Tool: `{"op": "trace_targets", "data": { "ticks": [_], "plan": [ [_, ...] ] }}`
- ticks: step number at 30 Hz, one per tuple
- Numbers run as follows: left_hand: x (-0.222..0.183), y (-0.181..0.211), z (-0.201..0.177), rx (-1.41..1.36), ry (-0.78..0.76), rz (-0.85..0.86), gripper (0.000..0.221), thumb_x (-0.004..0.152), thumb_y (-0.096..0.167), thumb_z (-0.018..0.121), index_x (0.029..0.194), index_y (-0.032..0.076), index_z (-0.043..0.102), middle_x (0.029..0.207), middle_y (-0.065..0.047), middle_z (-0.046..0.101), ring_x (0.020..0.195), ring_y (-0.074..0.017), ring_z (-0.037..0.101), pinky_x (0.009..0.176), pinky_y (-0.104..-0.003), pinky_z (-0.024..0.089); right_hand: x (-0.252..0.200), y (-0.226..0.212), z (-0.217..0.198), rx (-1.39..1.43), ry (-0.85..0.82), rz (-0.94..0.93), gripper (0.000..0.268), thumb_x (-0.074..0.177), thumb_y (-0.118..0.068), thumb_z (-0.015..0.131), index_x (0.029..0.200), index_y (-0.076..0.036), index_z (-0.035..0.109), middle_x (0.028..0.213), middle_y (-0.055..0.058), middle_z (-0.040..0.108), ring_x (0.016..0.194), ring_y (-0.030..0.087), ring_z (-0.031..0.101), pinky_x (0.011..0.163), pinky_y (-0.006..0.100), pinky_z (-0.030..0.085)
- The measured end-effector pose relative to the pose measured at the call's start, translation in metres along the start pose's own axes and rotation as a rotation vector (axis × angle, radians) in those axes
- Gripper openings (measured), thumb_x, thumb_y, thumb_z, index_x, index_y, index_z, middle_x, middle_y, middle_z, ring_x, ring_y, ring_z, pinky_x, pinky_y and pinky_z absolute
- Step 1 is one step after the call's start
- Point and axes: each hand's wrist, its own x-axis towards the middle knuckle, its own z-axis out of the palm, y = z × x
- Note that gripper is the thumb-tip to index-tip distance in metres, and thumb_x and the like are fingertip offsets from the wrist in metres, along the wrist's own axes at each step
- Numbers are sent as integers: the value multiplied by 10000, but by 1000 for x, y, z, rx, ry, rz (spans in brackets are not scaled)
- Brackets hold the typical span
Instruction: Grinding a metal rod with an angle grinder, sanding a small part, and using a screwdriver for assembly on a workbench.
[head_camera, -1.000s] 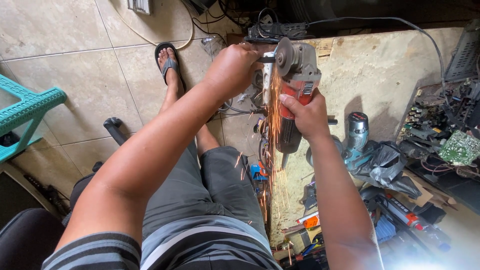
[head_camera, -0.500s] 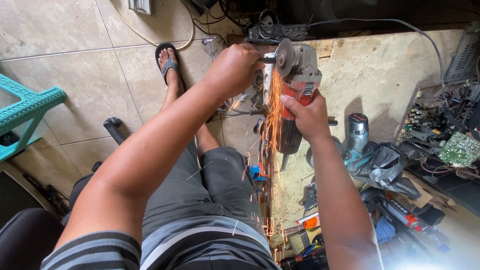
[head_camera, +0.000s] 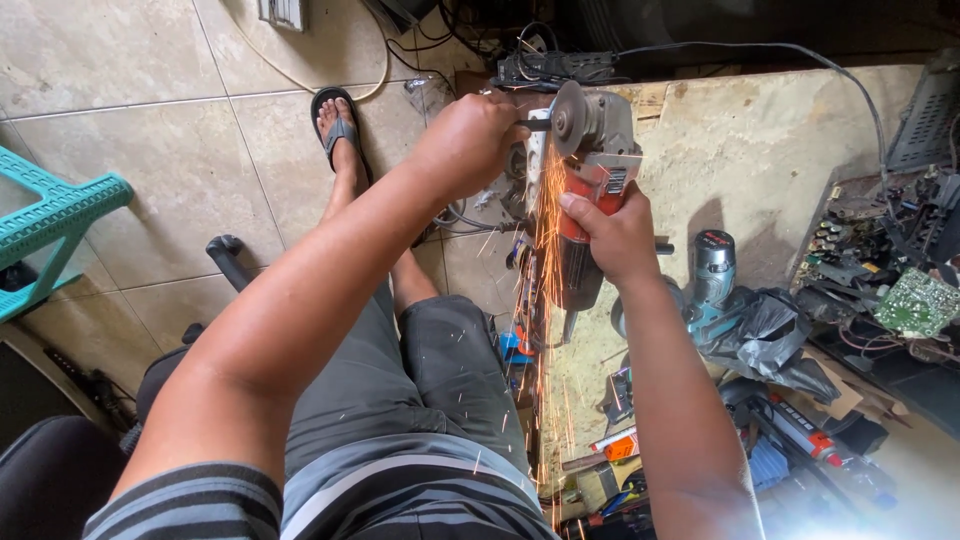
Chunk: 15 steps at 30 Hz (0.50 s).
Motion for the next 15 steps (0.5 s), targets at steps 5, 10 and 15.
{"op": "trace_targets", "data": {
  "ticks": [5,10,15],
  "plan": [
    [0,0,0,2,-15,-30,354,1080,222,593,771,52,618,732,-102,636,578,-264,577,484,-421,457,1,2,-1,4,-9,-38,454,772,-364,778,1151,-123,707,1089,49,762,1006,214,726,926,355,568],
    [2,3,-4,22,-46,-48,374,1095,246,579,765,71,600,729,-81,629,582,-235,564,498,-403,455,1,3,-1,-16,21,9,523,753,-379,786,1200,-126,687,1151,34,756,1067,210,709,979,352,527],
    [2,9,-10,27,-111,-93,351,1101,284,564,815,91,630,756,-50,638,608,-193,583,516,-355,495,-2,-2,-1,-16,-10,-7,454,773,-371,777,1153,-131,709,1093,49,764,1009,218,726,931,359,567]
  ]
}}
